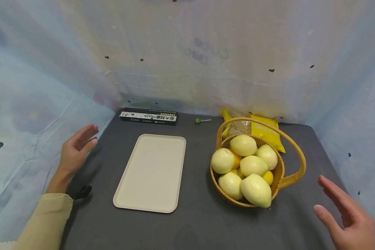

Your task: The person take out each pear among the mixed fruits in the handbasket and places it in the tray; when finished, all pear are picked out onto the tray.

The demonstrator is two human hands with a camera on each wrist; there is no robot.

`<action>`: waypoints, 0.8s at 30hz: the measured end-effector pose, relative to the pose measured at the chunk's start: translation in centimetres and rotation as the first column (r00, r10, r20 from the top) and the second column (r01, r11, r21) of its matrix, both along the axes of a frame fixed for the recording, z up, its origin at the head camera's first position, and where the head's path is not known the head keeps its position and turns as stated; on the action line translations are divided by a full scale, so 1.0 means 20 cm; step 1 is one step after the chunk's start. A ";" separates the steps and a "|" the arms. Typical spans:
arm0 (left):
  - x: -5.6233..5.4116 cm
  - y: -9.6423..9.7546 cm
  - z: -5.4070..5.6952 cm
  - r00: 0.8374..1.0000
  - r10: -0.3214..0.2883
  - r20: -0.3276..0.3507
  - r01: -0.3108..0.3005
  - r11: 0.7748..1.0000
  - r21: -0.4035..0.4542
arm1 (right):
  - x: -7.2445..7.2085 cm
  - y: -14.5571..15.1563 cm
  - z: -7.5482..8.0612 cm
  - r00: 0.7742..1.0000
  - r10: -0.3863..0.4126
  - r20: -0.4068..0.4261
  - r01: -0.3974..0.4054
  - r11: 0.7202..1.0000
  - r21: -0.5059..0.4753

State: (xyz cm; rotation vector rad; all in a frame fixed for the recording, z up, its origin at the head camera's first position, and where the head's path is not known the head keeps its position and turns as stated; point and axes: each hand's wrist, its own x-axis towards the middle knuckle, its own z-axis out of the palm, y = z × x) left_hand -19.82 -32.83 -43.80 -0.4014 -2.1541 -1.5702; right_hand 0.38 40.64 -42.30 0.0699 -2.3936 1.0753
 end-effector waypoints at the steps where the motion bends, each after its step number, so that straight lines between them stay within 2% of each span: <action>1: -0.01 0.01 0.00 1.000 -0.007 0.005 0.007 1.000 0.008 | 0.01 -0.01 0.00 1.000 0.020 -0.004 -0.020 1.000 -0.009; 3: -0.02 0.04 0.01 1.000 -0.008 0.018 0.009 1.000 -0.017 | 0.03 -0.02 0.01 0.999 0.047 -0.004 -0.047 0.999 -0.018; 7: -0.07 0.10 0.00 0.998 -0.006 0.057 0.013 0.991 -0.134 | 0.07 -0.06 0.00 0.999 0.044 0.020 -0.043 0.999 -0.011; 12: -0.13 0.17 -0.01 0.987 -0.026 0.160 0.062 0.972 -0.226 | 0.08 -0.15 0.02 0.995 0.023 0.094 -0.025 1.000 0.019; 14: -0.15 0.19 -0.02 0.978 -0.035 0.205 0.090 0.960 -0.266 | 0.08 -0.19 0.04 0.992 0.033 0.119 -0.037 0.999 0.034; 18: -0.20 0.22 -0.04 0.954 -0.053 0.295 0.154 0.930 -0.332 | 0.07 -0.29 0.08 0.989 0.093 0.116 -0.100 0.994 0.049; 21: -0.23 0.24 -0.07 0.939 -0.055 0.340 0.191 0.904 -0.382 | 0.05 -0.34 0.10 0.985 0.137 0.108 -0.142 0.989 0.043; 24: -0.26 0.26 -0.08 0.931 -0.040 0.362 0.210 0.870 -0.445 | 0.02 -0.37 0.09 0.983 0.161 0.094 -0.164 0.986 0.025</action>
